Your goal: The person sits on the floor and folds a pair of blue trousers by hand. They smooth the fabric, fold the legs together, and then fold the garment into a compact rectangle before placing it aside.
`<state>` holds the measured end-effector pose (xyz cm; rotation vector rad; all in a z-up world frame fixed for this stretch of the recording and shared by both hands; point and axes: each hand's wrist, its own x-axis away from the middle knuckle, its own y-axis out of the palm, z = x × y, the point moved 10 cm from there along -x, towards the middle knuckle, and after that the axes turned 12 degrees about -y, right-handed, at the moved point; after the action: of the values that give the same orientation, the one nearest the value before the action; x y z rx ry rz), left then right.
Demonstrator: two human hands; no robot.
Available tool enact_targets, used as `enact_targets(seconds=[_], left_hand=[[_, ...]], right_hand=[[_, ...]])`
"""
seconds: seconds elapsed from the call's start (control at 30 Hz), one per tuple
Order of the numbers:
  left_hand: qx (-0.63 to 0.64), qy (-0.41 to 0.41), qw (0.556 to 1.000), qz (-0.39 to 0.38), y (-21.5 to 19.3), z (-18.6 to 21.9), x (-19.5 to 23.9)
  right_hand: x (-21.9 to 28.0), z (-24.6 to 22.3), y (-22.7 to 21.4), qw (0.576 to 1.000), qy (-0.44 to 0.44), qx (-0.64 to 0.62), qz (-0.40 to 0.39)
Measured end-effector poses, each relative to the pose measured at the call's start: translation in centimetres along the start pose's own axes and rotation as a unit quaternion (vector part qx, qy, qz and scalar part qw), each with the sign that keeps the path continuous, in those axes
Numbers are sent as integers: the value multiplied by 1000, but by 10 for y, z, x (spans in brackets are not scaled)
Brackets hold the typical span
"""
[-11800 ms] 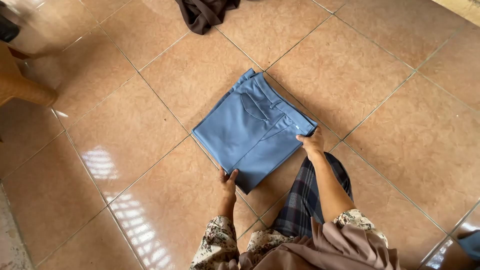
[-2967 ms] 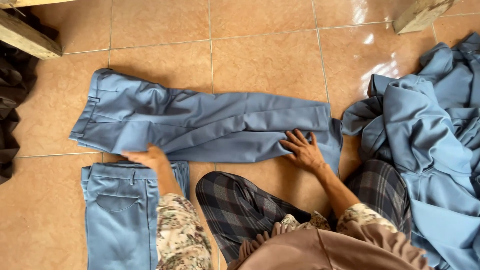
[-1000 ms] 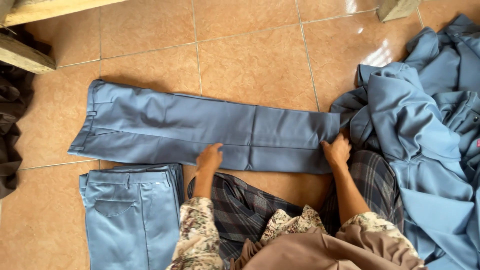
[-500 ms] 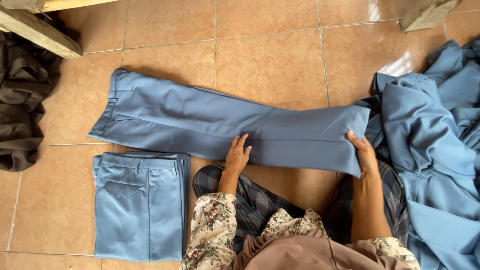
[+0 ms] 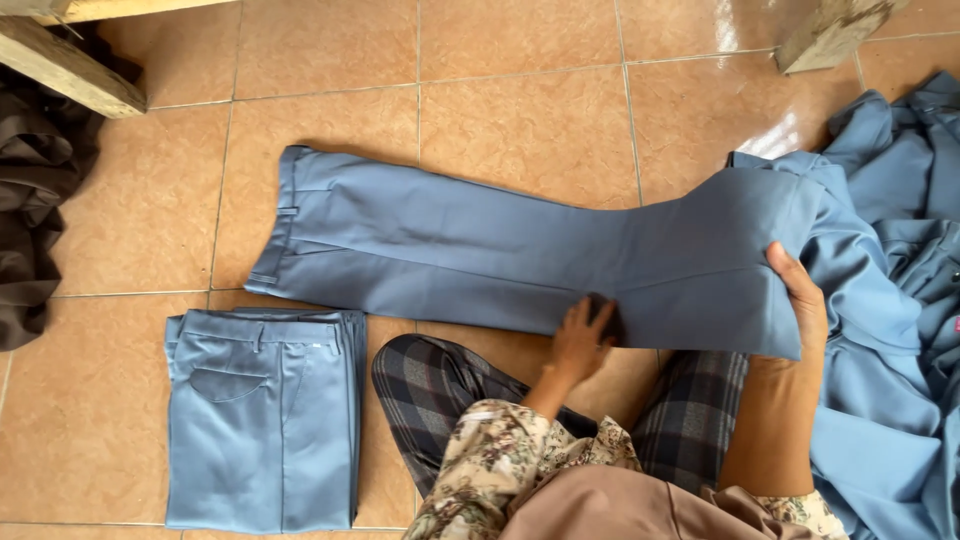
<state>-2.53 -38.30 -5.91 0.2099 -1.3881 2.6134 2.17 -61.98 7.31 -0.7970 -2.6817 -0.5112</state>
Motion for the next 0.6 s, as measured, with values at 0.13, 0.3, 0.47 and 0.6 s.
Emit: enact_targets(seconds=[0.13,0.3,0.47,0.6], left_hand=[[36,20,984,-175,72,59,13],[60,46,996,-43,152,52,10],[35,-157,984,-70,147,9,11],[14,-343,933,-104,150,-24,28]], right_hand=[[4,-9,34,999,-8,6,54],[-21,111,149,981,-15,-6,-192],[55,147,188,941,31,158,-298],[11,153,131,925,-43,273,-259]])
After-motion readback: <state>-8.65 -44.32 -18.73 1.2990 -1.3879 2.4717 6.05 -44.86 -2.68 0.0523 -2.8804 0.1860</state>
